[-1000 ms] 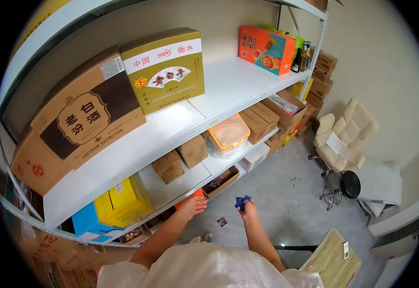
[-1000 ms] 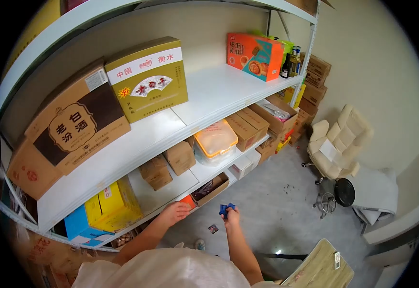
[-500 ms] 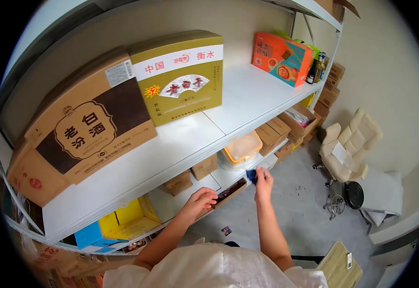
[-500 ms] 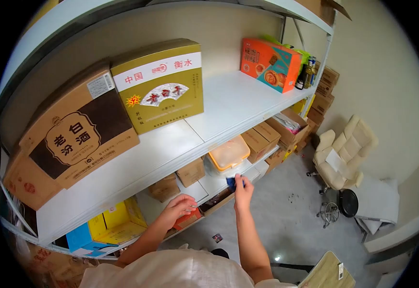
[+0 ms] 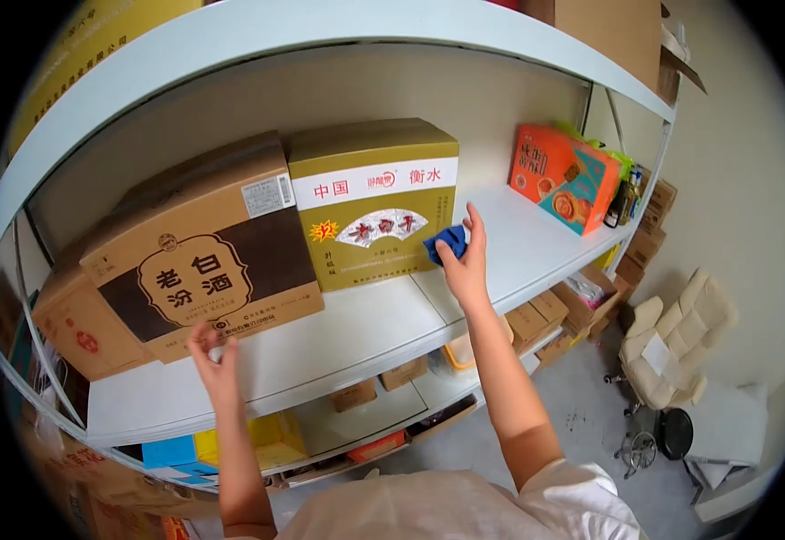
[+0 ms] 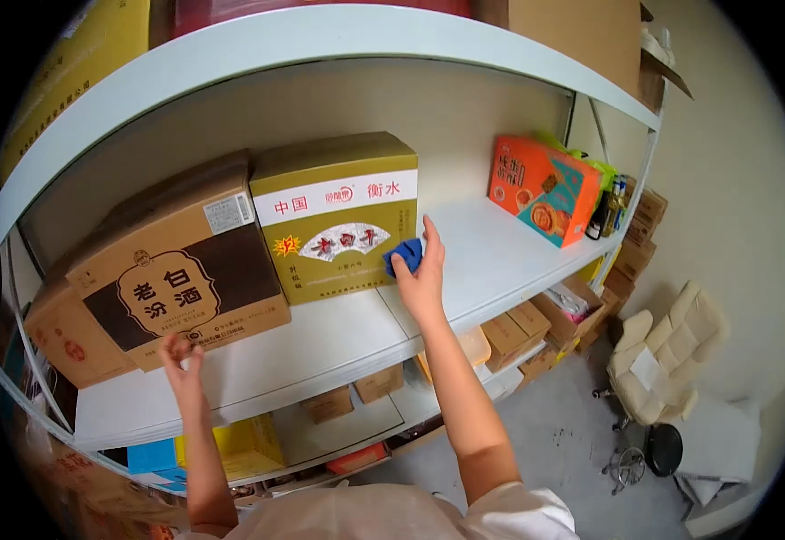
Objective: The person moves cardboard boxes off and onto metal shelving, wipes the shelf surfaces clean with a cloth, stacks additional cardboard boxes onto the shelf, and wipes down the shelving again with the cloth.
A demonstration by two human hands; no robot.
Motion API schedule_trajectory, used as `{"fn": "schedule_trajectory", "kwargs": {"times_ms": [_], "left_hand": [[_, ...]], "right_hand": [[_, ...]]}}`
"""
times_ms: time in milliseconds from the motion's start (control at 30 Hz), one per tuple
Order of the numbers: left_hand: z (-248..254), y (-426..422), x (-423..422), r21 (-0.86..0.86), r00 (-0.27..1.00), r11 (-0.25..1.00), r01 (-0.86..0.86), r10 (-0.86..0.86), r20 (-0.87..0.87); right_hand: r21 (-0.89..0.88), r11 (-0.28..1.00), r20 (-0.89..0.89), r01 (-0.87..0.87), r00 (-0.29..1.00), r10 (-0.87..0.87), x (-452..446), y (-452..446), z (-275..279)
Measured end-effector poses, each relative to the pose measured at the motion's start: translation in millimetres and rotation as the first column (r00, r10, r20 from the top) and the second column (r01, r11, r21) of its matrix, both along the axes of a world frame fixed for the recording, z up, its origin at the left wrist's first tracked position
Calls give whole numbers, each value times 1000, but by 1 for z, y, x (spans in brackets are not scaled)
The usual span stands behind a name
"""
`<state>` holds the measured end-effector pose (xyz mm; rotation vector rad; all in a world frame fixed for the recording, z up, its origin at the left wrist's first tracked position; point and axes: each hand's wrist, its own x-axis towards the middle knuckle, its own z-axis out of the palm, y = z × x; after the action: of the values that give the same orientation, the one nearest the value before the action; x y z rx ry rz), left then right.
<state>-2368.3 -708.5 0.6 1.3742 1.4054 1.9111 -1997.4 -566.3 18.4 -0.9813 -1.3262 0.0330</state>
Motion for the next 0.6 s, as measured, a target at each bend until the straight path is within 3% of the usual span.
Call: {"fn": "schedule_trajectory", "kwargs": {"times_ms": [33, 67, 100, 167, 267, 600], "left_hand": [[10, 4, -3, 54, 994, 992, -112, 112, 10], [17, 7, -4, 105, 975, 969, -224, 222, 26], [21, 11, -6, 117, 972, 965, -235, 233, 34], [22, 22, -6, 219, 829, 902, -372, 429, -360], [15, 35, 21, 95, 829, 914, -395, 400, -392], [18, 66, 66, 34, 768, 824, -565, 540, -343]], "right_hand": [[96, 990, 131, 103, 985, -116, -2, 6, 19], [106, 990, 137, 91, 985, -105, -3, 9, 38], [-39, 991, 206, 125, 972, -114, -6, 8, 61], [-286, 935, 351, 210, 931, -101, -7, 7, 99], [-351, 891, 461, 289, 881, -104, -4, 28, 117], [-275, 960, 353, 59, 935, 44, 15, 70, 108]]}}
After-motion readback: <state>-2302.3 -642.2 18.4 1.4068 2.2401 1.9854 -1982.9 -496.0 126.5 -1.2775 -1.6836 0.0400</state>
